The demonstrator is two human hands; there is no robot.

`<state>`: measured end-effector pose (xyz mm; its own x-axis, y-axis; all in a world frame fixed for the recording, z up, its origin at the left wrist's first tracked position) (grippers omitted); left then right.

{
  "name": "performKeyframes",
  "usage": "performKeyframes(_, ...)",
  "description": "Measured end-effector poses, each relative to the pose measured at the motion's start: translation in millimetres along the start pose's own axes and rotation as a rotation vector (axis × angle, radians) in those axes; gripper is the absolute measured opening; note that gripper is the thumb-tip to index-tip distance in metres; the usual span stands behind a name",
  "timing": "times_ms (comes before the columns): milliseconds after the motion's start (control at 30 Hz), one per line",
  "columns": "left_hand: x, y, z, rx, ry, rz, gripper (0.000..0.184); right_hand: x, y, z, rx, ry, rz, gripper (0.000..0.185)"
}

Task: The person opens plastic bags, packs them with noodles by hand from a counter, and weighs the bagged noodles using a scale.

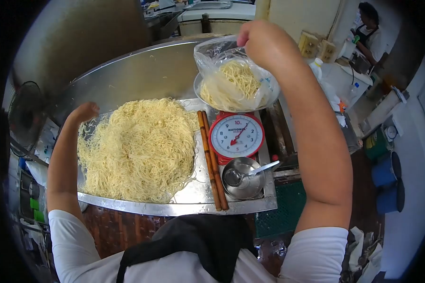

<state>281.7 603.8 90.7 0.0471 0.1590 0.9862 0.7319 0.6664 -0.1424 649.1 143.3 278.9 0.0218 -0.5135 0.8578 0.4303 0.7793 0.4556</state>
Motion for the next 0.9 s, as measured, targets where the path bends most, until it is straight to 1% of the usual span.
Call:
performKeyframes(67, 27.8, -6.6, -55.5, 0.024, -0.123, -0.096, 0.039, 8.9, -5.2, -10.2, -0.003, 0.017, -0.132, 0.022)
performKeyframes(100, 39.3, -4.1, -83.3, 0.004, -0.205, -0.100, 0.046, 12.7, -8.0, -14.8, -0.001, 0.026, -0.199, 0.023)
performKeyframes(133, 50.4, -5.0, -113.6, -0.016, -0.287, -0.106, 0.054, 13.0, -11.4, -19.8, -0.028, 0.002, -0.217, 0.024)
performKeyframes(200, 70.3, -31.2, -191.0, -0.022, -0.567, -0.129, 0.057, 14.4, -20.8, -29.1, -0.081, -0.045, -0.256, 0.028)
performKeyframes(333, 80.7, -52.5, -321.7, -0.240, -0.814, 0.018, 0.067, -10.3, -23.6, -52.5, -0.113, -0.065, -0.062, 0.035)
performKeyframes(400, 83.9, -70.0, -374.6, -0.335, -0.761, 0.008, 0.067, -20.0, -20.6, -60.2, -0.137, -0.137, 0.043, 0.038)
performKeyframes(500, 75.8, -62.1, -392.2, -0.470, -0.438, -0.173, 0.063, 20.5, -28.7, -54.6, -0.140, 0.213, -0.290, 0.037)
performKeyframes(567, 45.6, -49.1, -358.2, -0.400, -0.325, -0.132, 0.066, 25.9, -40.9, -45.6, -0.058, 0.284, -0.325, 0.036)
performKeyframes(600, 14.2, -30.4, -325.5, -0.373, -0.302, -0.093, 0.059, 32.9, -50.1, -40.9, -0.022, 0.308, -0.355, 0.035)
performKeyframes(633, -1.5, -42.3, -300.5, -0.451, -0.318, -0.193, 0.058, 37.2, -61.3, -33.5, -0.010, 0.333, -0.377, 0.034)
performKeyframes(667, -67.6, -10.5, -220.5, -0.068, -0.080, -0.068, 0.059, 40.1, -69.7, -28.7, -0.004, 0.342, -0.370, 0.033)
performKeyframes(700, -110.0, -21.0, -173.5, -0.063, 0.007, -0.006, 0.061, 41.9, -76.5, -24.2, 0.004, 0.350, -0.360, 0.033)
performKeyframes(733, -142.2, -49.1, -130.9, 0.053, 0.113, 0.050, 0.060, 43.6, -79.8, -19.9, 0.011, 0.360, -0.344, 0.032)
performKeyframes(767, -194.7, -66.2, -78.6, 0.102, 0.221, 0.141, 0.055, 47.3, -80.6, -16.6, 0.015, 0.375, -0.345, 0.032)
performKeyframes(800, -275.4, -67.4, -22.1, -0.210, 0.180, 0.094, 0.042, 50.3, -80.5, -12.6, 0.020, 0.391, -0.343, 0.031)
performKeyframes(867, -218.7, -125.5, -56.5, 0.019, 0.008, -0.136, 0.022, 55.8, -72.6, 0.0, 0.041, 0.408, -0.348, 0.030)
performKeyframes(900, -209.4, -134.1, -53.8, 0.026, -0.091, -0.292, 0.019, 58.6, -65.6, 9.4, 0.056, 0.411, -0.354, 0.029)
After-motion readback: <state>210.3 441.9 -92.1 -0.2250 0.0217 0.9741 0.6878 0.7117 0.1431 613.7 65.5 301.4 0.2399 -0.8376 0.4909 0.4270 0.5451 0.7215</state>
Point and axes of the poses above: each hand's wrist, its own y-axis towards the middle knuckle, its own x-axis out of the back of the hand, z = x × y, the point moved 9 cm from there along y, towards the middle knuckle
